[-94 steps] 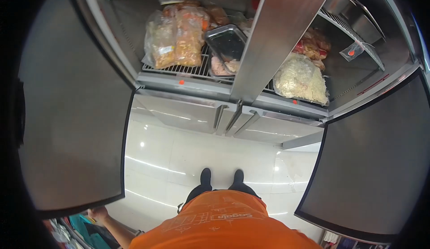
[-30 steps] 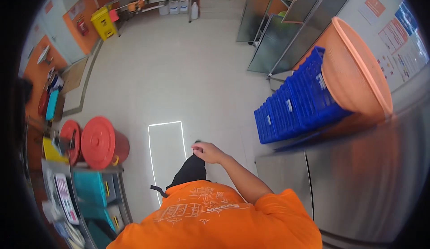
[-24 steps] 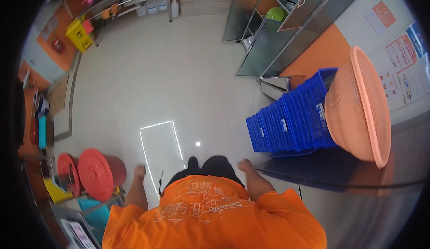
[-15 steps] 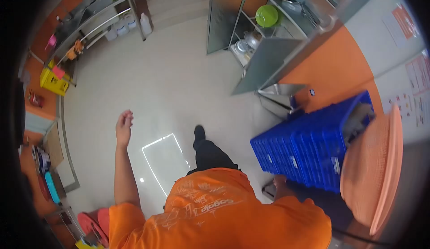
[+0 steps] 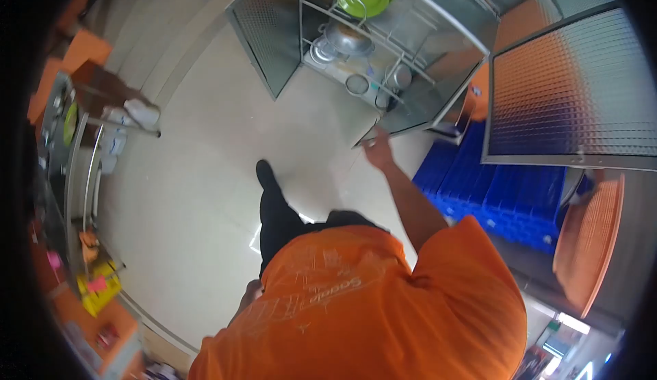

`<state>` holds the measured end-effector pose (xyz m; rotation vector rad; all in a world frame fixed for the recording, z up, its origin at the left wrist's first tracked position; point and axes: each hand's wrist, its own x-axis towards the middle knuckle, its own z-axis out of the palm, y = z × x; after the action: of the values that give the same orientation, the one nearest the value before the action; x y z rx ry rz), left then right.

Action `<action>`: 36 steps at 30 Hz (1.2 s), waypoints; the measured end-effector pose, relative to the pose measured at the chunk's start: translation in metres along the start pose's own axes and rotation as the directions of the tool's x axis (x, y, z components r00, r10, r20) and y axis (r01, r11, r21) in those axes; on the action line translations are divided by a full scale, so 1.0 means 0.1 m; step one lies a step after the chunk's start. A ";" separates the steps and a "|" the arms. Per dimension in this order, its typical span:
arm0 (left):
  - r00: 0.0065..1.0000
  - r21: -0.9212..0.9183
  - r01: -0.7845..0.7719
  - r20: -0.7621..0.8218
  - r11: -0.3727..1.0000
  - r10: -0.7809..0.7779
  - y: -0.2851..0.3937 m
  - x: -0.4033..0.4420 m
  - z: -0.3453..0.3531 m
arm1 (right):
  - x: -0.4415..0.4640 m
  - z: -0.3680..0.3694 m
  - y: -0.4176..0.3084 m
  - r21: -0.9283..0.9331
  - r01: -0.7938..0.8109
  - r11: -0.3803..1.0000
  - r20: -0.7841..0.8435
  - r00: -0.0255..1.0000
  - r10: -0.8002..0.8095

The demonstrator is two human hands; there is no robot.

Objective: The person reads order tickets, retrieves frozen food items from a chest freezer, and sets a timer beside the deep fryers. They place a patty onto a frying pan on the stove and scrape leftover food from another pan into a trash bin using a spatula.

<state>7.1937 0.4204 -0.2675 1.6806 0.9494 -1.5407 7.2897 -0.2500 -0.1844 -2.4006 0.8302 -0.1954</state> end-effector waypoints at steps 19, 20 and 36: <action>0.308 0.360 -0.833 -0.331 0.421 0.892 5.71 -0.85 -1.43 | 0.20 0.19 -0.20 -0.118 -0.525 0.843 0.374 0.763 0.528; 0.287 0.441 -0.797 -0.323 0.412 0.902 5.58 -0.60 -1.37 | 0.23 0.15 -0.13 -0.145 -0.500 0.854 0.397 0.761 0.513; 0.698 0.934 0.216 -0.351 0.285 0.624 2.89 -0.40 -1.10 | 1.88 0.77 0.00 -0.426 0.253 0.868 0.758 0.624 0.190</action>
<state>7.4960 0.3610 -0.2193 3.2727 -0.1969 -1.2604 7.4637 -0.3263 -0.2566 -2.5508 0.4140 1.1492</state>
